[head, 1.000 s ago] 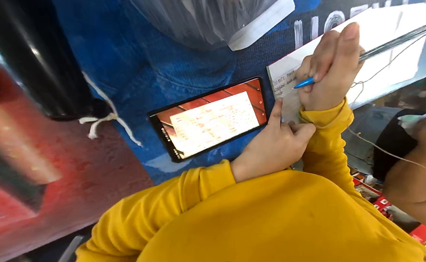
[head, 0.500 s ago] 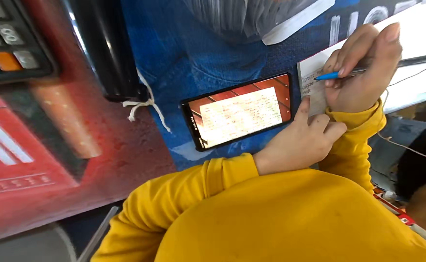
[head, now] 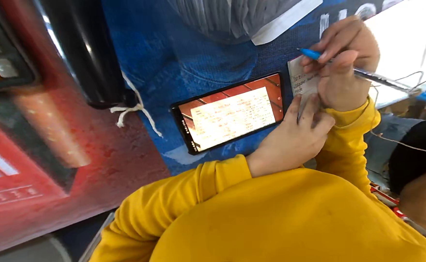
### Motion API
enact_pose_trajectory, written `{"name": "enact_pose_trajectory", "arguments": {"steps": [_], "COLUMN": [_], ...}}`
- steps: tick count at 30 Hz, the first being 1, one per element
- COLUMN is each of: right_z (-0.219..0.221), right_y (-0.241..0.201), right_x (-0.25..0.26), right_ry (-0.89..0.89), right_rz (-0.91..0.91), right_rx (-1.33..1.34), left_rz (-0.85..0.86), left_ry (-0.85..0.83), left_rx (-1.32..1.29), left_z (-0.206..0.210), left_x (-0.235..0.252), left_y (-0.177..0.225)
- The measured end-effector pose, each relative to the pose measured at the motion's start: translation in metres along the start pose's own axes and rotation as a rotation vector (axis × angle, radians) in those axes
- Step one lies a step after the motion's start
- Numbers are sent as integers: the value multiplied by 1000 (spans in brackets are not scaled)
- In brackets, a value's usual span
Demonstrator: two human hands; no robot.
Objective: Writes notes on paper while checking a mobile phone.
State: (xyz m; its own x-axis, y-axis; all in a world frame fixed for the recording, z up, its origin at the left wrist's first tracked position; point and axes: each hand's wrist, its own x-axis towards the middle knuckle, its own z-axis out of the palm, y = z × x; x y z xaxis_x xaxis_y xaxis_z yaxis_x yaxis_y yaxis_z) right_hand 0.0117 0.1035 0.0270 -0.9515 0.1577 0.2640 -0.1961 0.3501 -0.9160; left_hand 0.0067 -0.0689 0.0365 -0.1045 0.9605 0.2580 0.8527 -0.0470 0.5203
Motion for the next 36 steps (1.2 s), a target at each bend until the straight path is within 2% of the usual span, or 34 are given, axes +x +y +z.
{"name": "enact_pose_trajectory", "arguments": {"steps": [8, 14, 19, 22, 28, 36], "right_z": [1, 4, -2, -3, 12, 16], "right_y": [0, -3, -12, -12, -13, -9], "right_x": [0, -2, -1, -3, 1, -3], "right_ry": [47, 58, 8, 54, 267, 336], "right_rz": [25, 41, 39, 63, 158, 104], "right_rx": [26, -35, 126, 203, 3, -191], "left_rz": [-53, -32, -23, -15, -2, -10], "left_ry": [33, 47, 29, 47, 88, 99], "left_rx": [0, 41, 90, 61, 44, 44], "left_z": [3, 4, 1, 3, 6, 6], "left_x": [0, 0, 2, 1, 0, 0], "left_y": [0, -1, -1, -2, -4, -3]}}
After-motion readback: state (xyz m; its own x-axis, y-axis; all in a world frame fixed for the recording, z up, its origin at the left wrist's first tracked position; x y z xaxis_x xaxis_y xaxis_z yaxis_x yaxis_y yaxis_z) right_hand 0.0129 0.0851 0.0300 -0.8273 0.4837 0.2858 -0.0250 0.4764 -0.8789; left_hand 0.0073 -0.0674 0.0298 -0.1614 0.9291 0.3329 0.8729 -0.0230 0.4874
